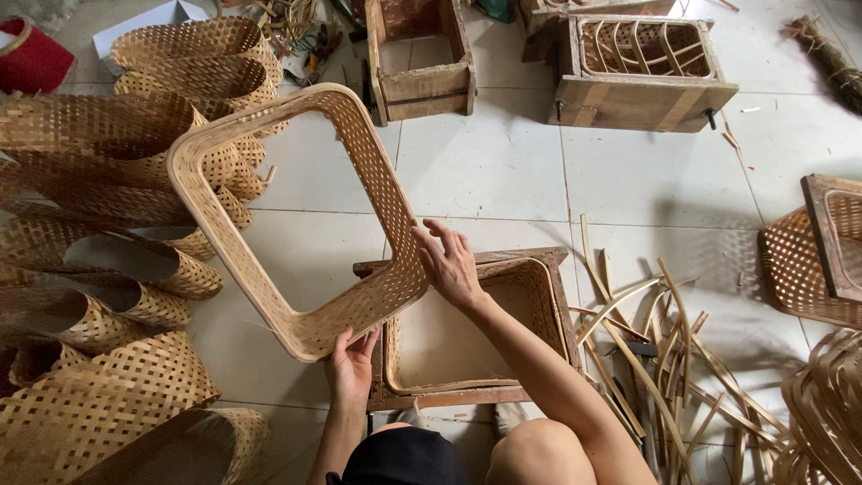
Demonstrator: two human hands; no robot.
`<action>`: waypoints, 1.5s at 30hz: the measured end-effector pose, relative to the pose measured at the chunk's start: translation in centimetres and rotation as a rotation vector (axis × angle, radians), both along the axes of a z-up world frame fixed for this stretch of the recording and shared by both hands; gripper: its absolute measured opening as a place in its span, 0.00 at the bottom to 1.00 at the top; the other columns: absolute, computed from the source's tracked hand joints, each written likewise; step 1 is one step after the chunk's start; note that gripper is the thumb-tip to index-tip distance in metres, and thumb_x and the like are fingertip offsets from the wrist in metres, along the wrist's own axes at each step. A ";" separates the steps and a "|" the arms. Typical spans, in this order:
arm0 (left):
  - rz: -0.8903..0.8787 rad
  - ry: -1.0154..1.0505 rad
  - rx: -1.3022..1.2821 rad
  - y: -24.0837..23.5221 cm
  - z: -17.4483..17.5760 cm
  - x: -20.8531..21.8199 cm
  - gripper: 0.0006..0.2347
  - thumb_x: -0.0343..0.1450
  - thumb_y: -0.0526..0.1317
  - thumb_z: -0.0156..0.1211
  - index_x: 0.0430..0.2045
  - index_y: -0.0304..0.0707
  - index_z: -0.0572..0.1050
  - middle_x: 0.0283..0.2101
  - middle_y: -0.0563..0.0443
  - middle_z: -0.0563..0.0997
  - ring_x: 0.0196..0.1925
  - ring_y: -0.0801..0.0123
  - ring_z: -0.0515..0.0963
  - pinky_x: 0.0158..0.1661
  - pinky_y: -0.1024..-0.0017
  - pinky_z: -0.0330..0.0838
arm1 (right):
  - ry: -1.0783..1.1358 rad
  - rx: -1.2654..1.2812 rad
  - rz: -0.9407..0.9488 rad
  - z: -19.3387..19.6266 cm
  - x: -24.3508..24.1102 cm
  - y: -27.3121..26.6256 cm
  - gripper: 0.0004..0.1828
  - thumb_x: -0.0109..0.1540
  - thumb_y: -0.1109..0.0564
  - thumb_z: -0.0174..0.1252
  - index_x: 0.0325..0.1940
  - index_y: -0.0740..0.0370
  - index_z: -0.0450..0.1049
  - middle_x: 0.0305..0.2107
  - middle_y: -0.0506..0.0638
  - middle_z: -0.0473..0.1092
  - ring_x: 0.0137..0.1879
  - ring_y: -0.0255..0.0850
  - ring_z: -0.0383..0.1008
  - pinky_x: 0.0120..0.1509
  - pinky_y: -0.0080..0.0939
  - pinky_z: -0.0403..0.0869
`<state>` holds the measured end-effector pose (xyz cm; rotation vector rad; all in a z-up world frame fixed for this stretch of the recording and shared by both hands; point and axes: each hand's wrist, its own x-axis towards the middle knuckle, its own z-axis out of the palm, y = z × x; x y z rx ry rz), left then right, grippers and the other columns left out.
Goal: The person assembles a rectangular woven basket by placing a wooden frame on the floor, inserting a woven liner, and adjusting it to fit. They then place a second woven piece inside and press it into place.
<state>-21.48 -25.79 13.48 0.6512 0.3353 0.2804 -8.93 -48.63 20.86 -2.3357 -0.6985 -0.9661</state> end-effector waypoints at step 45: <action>-0.288 0.063 0.097 9.5 -3.9 4.8 0.16 0.70 0.35 0.59 0.51 0.32 0.72 0.52 0.44 0.79 0.53 0.57 0.81 0.55 0.53 0.79 | 0.706 0.759 0.298 0.2 -2.4 0.6 0.06 0.62 0.58 0.64 0.36 0.63 0.74 0.41 0.46 0.65 0.45 0.33 0.70 0.50 0.35 0.82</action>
